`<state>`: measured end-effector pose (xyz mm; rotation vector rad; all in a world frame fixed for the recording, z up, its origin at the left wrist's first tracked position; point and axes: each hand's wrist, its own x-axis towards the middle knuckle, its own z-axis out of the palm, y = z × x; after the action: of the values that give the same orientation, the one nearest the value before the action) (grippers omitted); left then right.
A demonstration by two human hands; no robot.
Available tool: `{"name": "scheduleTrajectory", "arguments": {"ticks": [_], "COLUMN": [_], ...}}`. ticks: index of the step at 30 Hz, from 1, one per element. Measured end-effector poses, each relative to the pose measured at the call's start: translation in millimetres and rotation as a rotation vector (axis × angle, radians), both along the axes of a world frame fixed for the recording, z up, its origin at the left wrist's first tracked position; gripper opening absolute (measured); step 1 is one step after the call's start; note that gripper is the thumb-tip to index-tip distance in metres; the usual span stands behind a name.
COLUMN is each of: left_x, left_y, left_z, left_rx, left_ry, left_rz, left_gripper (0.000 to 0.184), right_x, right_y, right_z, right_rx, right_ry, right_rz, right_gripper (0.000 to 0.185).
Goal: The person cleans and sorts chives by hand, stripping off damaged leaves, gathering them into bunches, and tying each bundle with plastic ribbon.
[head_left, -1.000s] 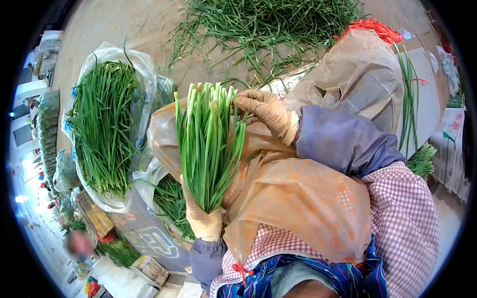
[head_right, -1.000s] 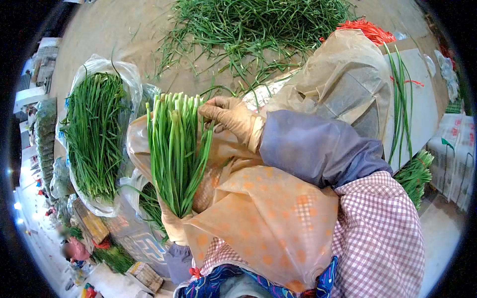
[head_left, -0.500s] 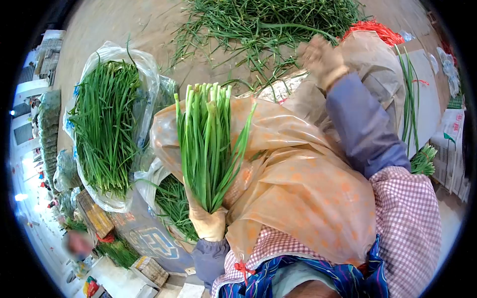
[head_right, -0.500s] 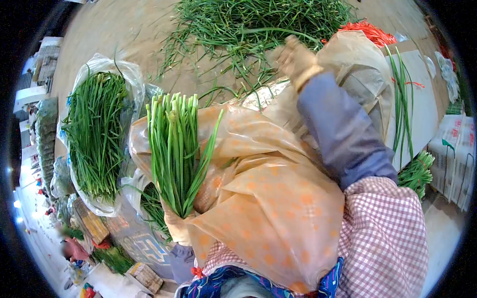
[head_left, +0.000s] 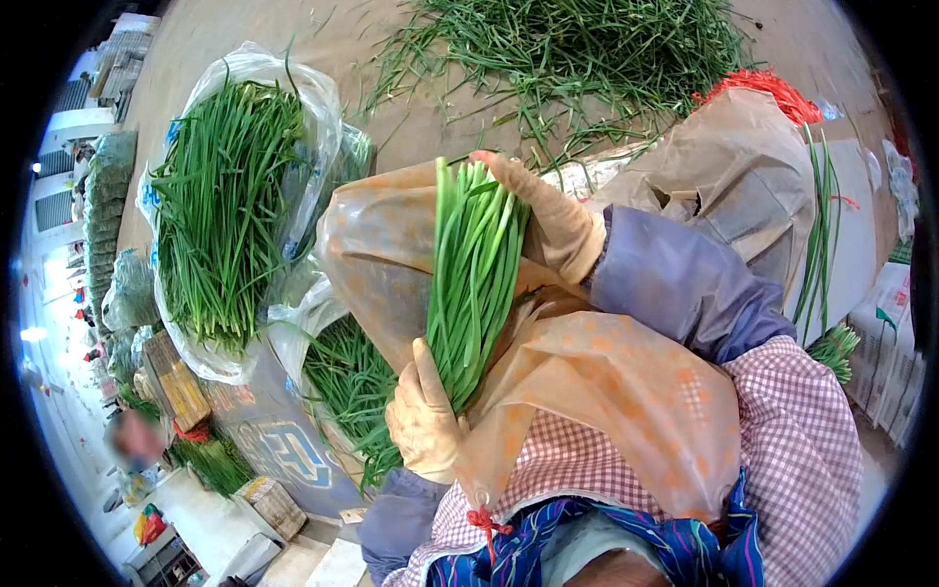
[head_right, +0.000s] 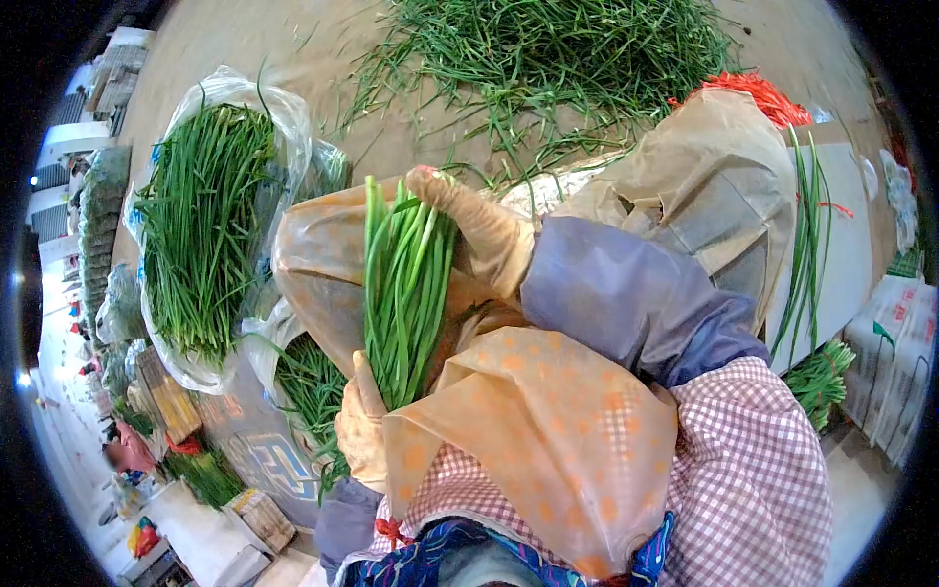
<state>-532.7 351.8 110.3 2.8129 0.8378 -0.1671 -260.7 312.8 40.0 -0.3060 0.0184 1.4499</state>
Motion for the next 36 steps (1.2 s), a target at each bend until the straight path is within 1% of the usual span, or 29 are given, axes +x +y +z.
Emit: {"name": "scheduleTrajectory", "arguments": {"ticks": [3, 4, 7, 8, 9, 10, 11, 13, 14, 15, 17, 18, 19, 21, 23, 25, 26, 27, 29, 30, 31, 33, 35, 36], "left_x": [-3, 5, 5, 5, 0, 14, 37, 70, 87, 105, 122, 127, 131, 132, 131, 130, 129, 130, 128, 127, 127, 130, 132, 132], "left_y": [14, 17, 52, 63, 74, 77, 82, 94, 98, 94, 86, 83, 79, 59, 58, 45, 46, 48, 48, 48, 47, 43, 42, 42], "left_z": [12, 30, 61, 68, 67, 73, 77, 49, 37, 38, 28, 17, 11, 5, -12, -13, -14, -17, -22, -24, -24, -18, -18, -19], "left_rx": [-0.065, -0.214, -0.614, -0.773, -0.760, -0.700, -0.638, -0.419, -0.310, -0.168, -0.095, -0.195, -0.355, -0.912, -1.328, -1.933, -1.994, -2.057, -1.992, -1.957, -1.940, -1.902, -1.841, -1.835], "left_ry": [0.070, 0.053, -0.034, -0.103, -0.225, -0.337, -0.449, -0.444, -0.441, -0.348, -0.313, -0.332, -0.401, -0.509, -0.453, -0.454, -0.407, -0.352, -0.380, -0.403, -0.427, -0.481, -0.471, -0.465], "left_rz": [-0.119, -0.091, -0.141, -0.018, 0.058, 0.078, 0.098, -0.033, -0.100, -0.173, -0.350, -0.408, -0.385, 0.062, 0.149, 0.442, 0.461, 0.476, 0.556, 0.596, 0.600, 0.607, 0.579, 0.555], "left_gripper": [0.116, 0.113, 0.103, 0.096, 0.095, 0.094, 0.093, 0.092, 0.091, 0.093, 0.095, 0.097, 0.094, 0.085, 0.075, 0.061, 0.056, 0.052, 0.047, 0.045, 0.044, 0.042, 0.043, 0.043], "right_x": [7, 6, 6, 8, 10, 10, 9, 8, 8, 7, 7, 9, 11, 15, 14, 15, 17, 23, 41, 51, 63, 72, 80, 70], "right_y": [14, 16, 14, 12, 11, 10, 9, 5, 3, 2, -3, -3, -4, -6, -8, -11, -12, -14, -24, -27, -31, -48, -50, -48], "right_z": [-26, -31, -27, -23, -19, -17, -13, -3, -6, -5, -5, -4, -5, -6, 2, 12, 10, 11, 16, 17, 15, 37, 53, 67], "right_rx": [0.019, 0.040, 0.093, 0.109, 0.126, 0.171, 0.161, 0.144, 0.131, 0.132, 0.129, 0.163, 0.194, 0.261, 0.247, 0.189, 0.197, 0.132, -0.014, -0.026, 0.003, -0.032, 0.183, 0.170], "right_ry": [0.022, 0.038, 0.048, 0.043, 0.036, 0.042, 0.037, 0.023, -0.093, -0.074, -0.031, -0.020, -0.002, 0.040, 0.008, -0.058, -0.105, -0.200, -0.386, -0.552, -0.756, -1.123, -1.816, -1.978], "right_rz": [-0.060, -0.072, -0.061, -0.051, -0.043, -0.031, -0.026, -0.014, 0.010, 0.004, -0.008, -0.015, -0.018, -0.022, -0.027, -0.022, 0.024, -0.001, -0.048, -0.144, -0.271, -0.321, -0.283, -0.268], "right_gripper": [0.052, 0.052, 0.050, 0.050, 0.049, 0.052, 0.053, 0.054, 0.065, 0.065, 0.065, 0.061, 0.060, 0.059, 0.058, 0.059, 0.061, 0.063, 0.068, 0.071, 0.066, 0.053, 0.044, 0.038]}}
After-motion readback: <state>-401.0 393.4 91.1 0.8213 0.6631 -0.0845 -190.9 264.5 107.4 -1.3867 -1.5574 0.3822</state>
